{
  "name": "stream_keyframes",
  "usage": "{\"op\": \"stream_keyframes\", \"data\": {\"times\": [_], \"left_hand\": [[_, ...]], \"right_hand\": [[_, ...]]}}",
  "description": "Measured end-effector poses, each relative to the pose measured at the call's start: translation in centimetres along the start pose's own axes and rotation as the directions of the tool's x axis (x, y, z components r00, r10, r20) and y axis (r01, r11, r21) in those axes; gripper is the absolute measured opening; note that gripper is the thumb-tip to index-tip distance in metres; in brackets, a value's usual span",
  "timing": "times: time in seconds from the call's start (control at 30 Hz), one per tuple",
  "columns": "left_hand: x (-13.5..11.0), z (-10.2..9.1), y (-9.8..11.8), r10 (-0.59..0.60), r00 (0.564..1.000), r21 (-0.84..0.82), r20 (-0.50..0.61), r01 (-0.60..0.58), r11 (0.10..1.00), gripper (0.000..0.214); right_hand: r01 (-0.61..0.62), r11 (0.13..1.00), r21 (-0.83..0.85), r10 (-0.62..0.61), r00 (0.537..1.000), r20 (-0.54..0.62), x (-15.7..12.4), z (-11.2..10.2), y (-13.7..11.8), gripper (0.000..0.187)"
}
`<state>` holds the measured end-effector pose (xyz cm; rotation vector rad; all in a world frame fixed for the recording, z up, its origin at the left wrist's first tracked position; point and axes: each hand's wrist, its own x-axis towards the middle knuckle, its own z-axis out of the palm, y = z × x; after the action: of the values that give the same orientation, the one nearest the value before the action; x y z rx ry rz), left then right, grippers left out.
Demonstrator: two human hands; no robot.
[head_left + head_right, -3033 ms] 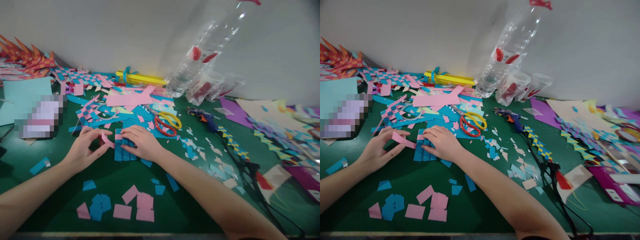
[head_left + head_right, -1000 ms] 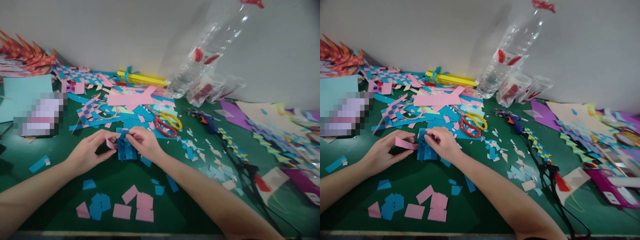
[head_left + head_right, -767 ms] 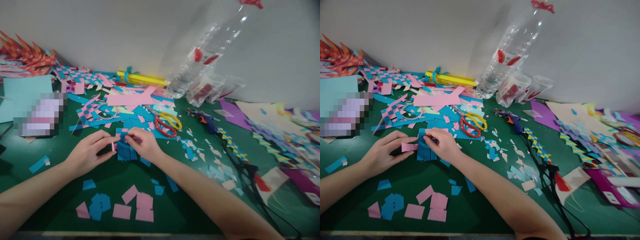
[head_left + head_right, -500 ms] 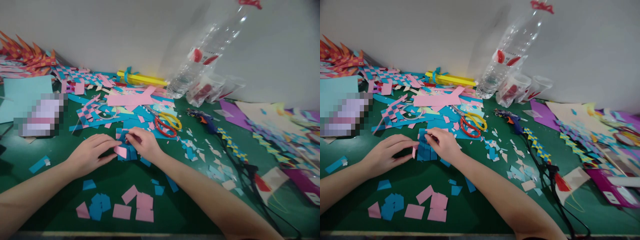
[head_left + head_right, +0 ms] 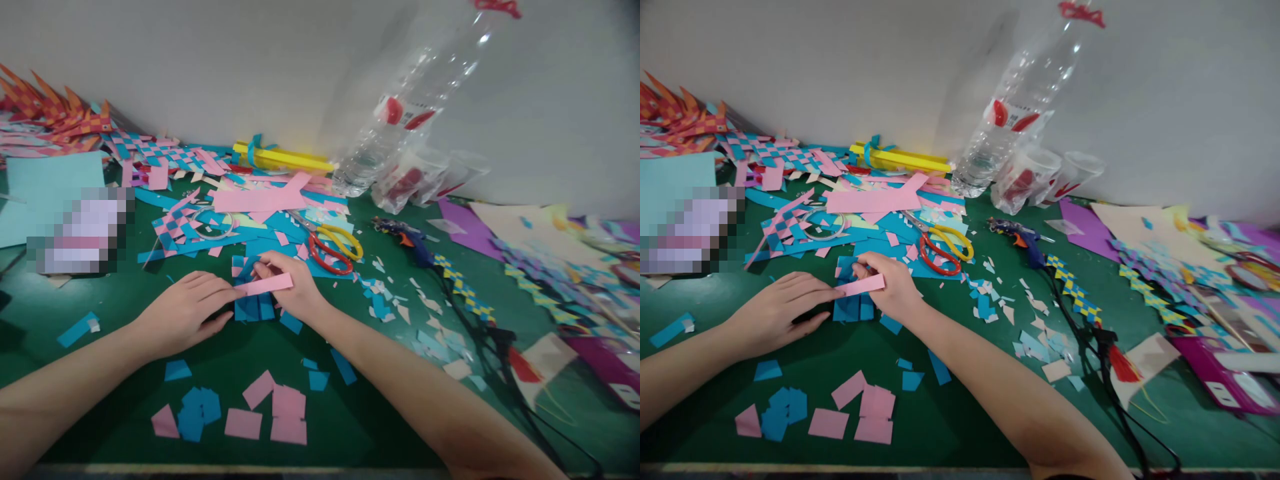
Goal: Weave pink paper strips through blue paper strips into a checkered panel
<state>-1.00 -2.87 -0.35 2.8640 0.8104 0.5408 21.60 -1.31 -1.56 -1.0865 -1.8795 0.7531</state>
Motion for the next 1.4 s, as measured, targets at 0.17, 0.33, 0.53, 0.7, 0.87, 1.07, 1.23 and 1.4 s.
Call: {"op": "stream_keyframes", "data": {"times": [0.17, 0.33, 0.53, 0.7, 0.87, 1.07, 1.23, 1.4], "left_hand": [[0.1, -0.2, 0.1, 0.03, 1.0, 0.084, 0.007, -0.031, 0.996, 0.024], [0.1, -0.1, 0.0, 0.014, 1.0, 0.063, 0.021, -0.015, 0.998, 0.028], [0.0, 0.1, -0.2, -0.009, 0.997, 0.079, 0.073, 0.003, 0.997, 0.024], [-0.1, 0.2, -0.3, -0.01, 0.999, 0.085, 0.052, 0.005, 0.996, 0.018], [0.2, 0.1, -0.1, 0.046, 0.999, 0.123, 0.03, -0.049, 0.991, 0.02], [0.1, -0.6, 0.7, 0.253, 0.965, 0.166, -0.074, -0.238, 0.957, 0.017], [-0.2, -0.9, 1.1, 0.276, 0.932, 0.152, -0.235, -0.245, 0.958, 0.014], [0.2, -0.2, 0.6, 0.13, 0.989, 0.06, -0.077, -0.125, 0.99, 0.045]], "right_hand": [[0.051, 0.998, 0.032, -0.052, 0.999, 0.006, 0.0, 0.2, 0.5, 0.018], [0.077, 0.997, 0.022, -0.077, 0.997, 0.013, -0.1, 0.2, 0.4, 0.02], [0.187, 0.981, -0.044, -0.186, 0.982, 0.016, -0.2, 0.0, 0.1, 0.027], [0.337, 0.932, -0.134, -0.338, 0.941, 0.015, -0.3, -0.5, -0.2, 0.048], [0.312, 0.944, -0.104, -0.324, 0.937, -0.133, -0.3, -0.9, -0.4, 0.051], [0.26, 0.961, -0.099, -0.275, 0.937, -0.217, 0.0, -0.9, -0.5, 0.037], [0.236, 0.957, -0.169, -0.269, 0.939, -0.213, 0.0, -0.8, -0.6, 0.024], [0.26, 0.944, -0.202, -0.297, 0.938, -0.181, 0.0, -0.7, -0.5, 0.024]]}}
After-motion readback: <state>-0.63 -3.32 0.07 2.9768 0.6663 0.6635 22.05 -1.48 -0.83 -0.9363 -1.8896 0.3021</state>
